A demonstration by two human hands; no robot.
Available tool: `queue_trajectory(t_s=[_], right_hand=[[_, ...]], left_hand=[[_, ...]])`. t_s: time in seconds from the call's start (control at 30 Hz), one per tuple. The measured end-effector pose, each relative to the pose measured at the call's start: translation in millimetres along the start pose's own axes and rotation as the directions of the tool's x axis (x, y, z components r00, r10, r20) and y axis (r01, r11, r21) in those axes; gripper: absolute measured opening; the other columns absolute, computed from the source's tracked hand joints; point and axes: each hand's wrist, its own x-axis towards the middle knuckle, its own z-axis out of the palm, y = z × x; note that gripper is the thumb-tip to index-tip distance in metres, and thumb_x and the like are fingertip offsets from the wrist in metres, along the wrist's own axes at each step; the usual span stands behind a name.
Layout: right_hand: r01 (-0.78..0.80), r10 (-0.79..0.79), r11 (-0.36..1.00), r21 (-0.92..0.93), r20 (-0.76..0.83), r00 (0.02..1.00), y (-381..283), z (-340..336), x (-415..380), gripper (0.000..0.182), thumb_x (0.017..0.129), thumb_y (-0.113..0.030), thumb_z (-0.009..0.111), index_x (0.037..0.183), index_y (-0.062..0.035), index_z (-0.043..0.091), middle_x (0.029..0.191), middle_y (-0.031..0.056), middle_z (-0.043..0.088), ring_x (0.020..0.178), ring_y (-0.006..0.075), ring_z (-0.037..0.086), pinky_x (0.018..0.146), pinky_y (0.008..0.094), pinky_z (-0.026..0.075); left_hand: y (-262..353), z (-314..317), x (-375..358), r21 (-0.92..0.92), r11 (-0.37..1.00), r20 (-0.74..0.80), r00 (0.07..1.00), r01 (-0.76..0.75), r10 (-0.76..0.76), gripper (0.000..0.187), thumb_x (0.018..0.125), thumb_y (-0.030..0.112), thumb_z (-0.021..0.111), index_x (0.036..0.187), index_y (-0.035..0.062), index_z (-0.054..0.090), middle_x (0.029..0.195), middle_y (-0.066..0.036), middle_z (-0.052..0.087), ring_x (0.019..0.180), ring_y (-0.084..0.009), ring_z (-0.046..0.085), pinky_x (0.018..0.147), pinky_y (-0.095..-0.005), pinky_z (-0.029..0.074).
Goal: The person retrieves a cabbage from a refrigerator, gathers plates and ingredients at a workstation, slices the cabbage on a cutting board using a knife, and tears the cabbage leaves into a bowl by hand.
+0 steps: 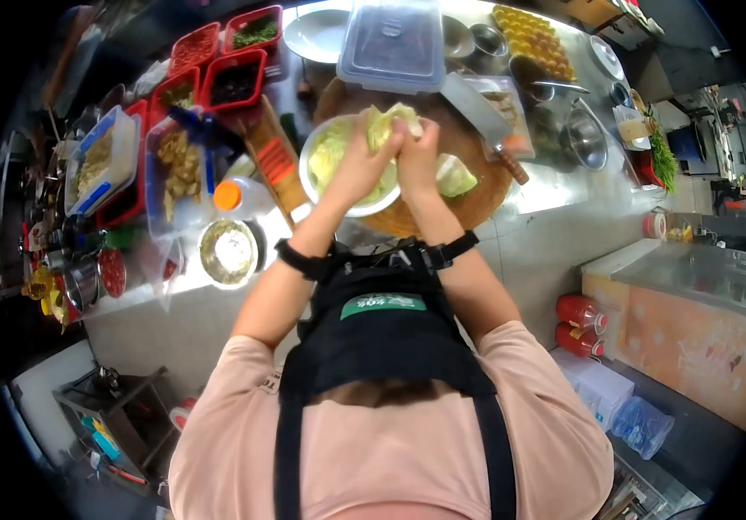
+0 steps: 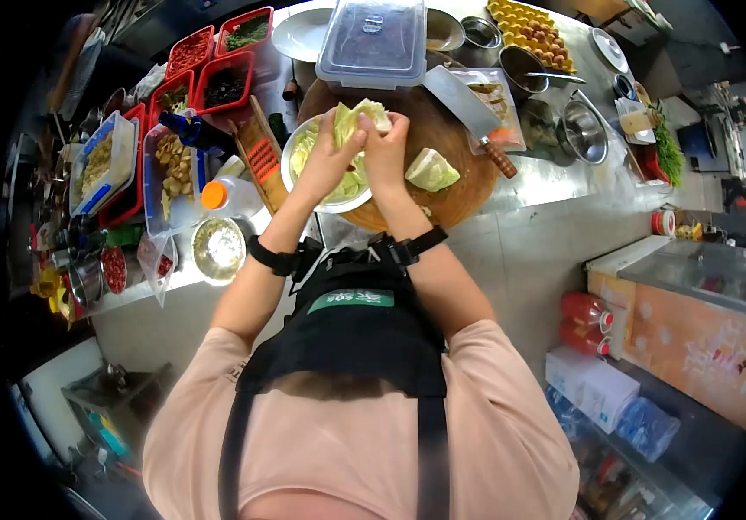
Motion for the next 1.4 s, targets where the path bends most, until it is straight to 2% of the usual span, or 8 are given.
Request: queue_trajectory(t_s=[0.4, 0.57, 0.93, 0.97, 1.03, 1.13, 1.2, 1.4], right_hand=[[0.398, -0.348, 0.841, -0.367, 0.197, 0.916, -32.5, 21.2, -8.9, 0.021, 0.084, -0.015, 0.057, 0.097, 0.0008, 0.052, 0.077, 0.0241, 0.061, 0.073, 0.0433, 0.061, 0.066, 0.045, 0.05], [0.405, -0.398, 0.862, -0.306, 0.088, 0.913, -6.8, 24.5, 4.0, 0.016, 0.082, -0.01, 0.055, 0.094, 0.0009, 0.051, 0.072, 0.0166, 0.059, 0.062, 0.0281, 0.059, 0.061, 0.0404, 0.048], [-0.383, 0.315, 0.731, 0.565, 0.218, 0.924, -15.3, 33.0, 3.8, 0.016, 0.095, -0.019, 0.044, 0.089, -0.0082, 0.054, 0.075, 0.0041, 0.057, 0.058, 0.014, 0.054, 0.037, 0.0261, 0.033], [-0.522, 0.466, 0.619, 0.587, 0.261, 0.846, -26.2, 29.4, 5.2, 0.017, 0.096, -0.02, 0.041, 0.087, -0.0108, 0.052, 0.074, 0.0033, 0.055, 0.051, 0.015, 0.047, 0.037, 0.0239, 0.029], [-0.606, 0.472, 0.591, 0.533, 0.381, 0.795, -28.4, 17.7, 4.9, 0.018, 0.097, -0.019, 0.039, 0.086, -0.0112, 0.051, 0.074, 0.0034, 0.054, 0.05, 0.0149, 0.044, 0.037, 0.0237, 0.028], [-0.706, 0.475, 0.525, 0.475, 0.524, 0.706, -21.9, 5.5, 19.5, 0.02, 0.098, -0.018, 0.037, 0.083, -0.0114, 0.049, 0.075, 0.0044, 0.052, 0.049, 0.0145, 0.04, 0.037, 0.0235, 0.027], [-0.667, 0.454, 0.633, 0.393, 0.51, 0.731, -32.0, -8.8, 28.5, 0.018, 0.098, -0.019, 0.04, 0.086, -0.0107, 0.051, 0.077, 0.0049, 0.054, 0.049, 0.0136, 0.042, 0.038, 0.023, 0.028], [-0.28, 0.288, 0.957, -0.075, 0.369, 0.884, -38.1, -25.5, 29.5, 0.02, 0.091, -0.022, 0.047, 0.093, -0.0055, 0.059, 0.074, 0.0041, 0.058, 0.054, 0.0116, 0.052, 0.039, 0.0247, 0.038]], left_hand=[[29.2, -23.7, 21.2, 0.255, 0.955, -0.092, 0.98, -0.149, 0.177, 0.024, 0.095, 0.024, 0.056, 0.102, 0.0009, 0.062, 0.088, -0.016, 0.068, 0.078, -0.0335, 0.066, 0.071, -0.0408, 0.049], [-13.4, 3.6, 39.4, -0.477, 0.831, -0.128, 0.913, 0.286, -0.388, 0.027, 0.097, 0.029, 0.058, 0.084, 0.0045, 0.06, 0.074, -0.001, 0.061, 0.061, -0.0087, 0.059, 0.053, -0.0279, 0.045], [-28.1, -5.8, 29.8, -0.991, -0.022, 0.13, 0.918, 0.131, -0.374, 0.033, 0.097, 0.014, 0.052, 0.127, 0.0004, 0.051, 0.112, -0.012, 0.06, 0.099, -0.0241, 0.061, 0.083, -0.0357, 0.054], [-53.4, -4.4, 25.7, -0.74, 0.671, -0.145, 0.967, 0.034, -0.209, 0.035, 0.095, 0.014, 0.053, 0.127, 0.0007, 0.052, 0.118, -0.013, 0.059, 0.104, -0.0249, 0.06, 0.086, -0.0352, 0.054], [-79.0, -4.4, 14.6, -0.087, 0.989, -0.229, 0.969, -0.119, 0.096, 0.036, 0.093, 0.014, 0.055, 0.127, 0.001, 0.052, 0.124, -0.015, 0.057, 0.109, -0.0257, 0.059, 0.088, -0.0346, 0.053], [-61.0, -21.9, 18.2, 0.018, 0.94, -0.245, 0.91, -0.34, 0.334, 0.024, 0.098, 0.02, 0.052, 0.12, 0.0112, 0.056, 0.098, -0.007, 0.063, 0.084, -0.0191, 0.065, 0.073, -0.0371, 0.057], [-35.0, -45.9, 16.0, -0.829, 0.425, 0.21, 0.908, 0.362, -0.363, 0.021, 0.096, 0.021, 0.056, 0.113, 0.0093, 0.06, 0.095, -0.005, 0.065, 0.08, -0.0169, 0.065, 0.068, -0.0329, 0.057], [0.9, -43.0, -5.9, 0.045, 0.998, 0.311, 0.949, 0.048, -0.059, 0.032, 0.096, 0.028, 0.058, 0.087, -0.0026, 0.063, 0.073, 0.0, 0.056, 0.071, -0.0082, 0.049, 0.063, -0.0273, 0.042]])
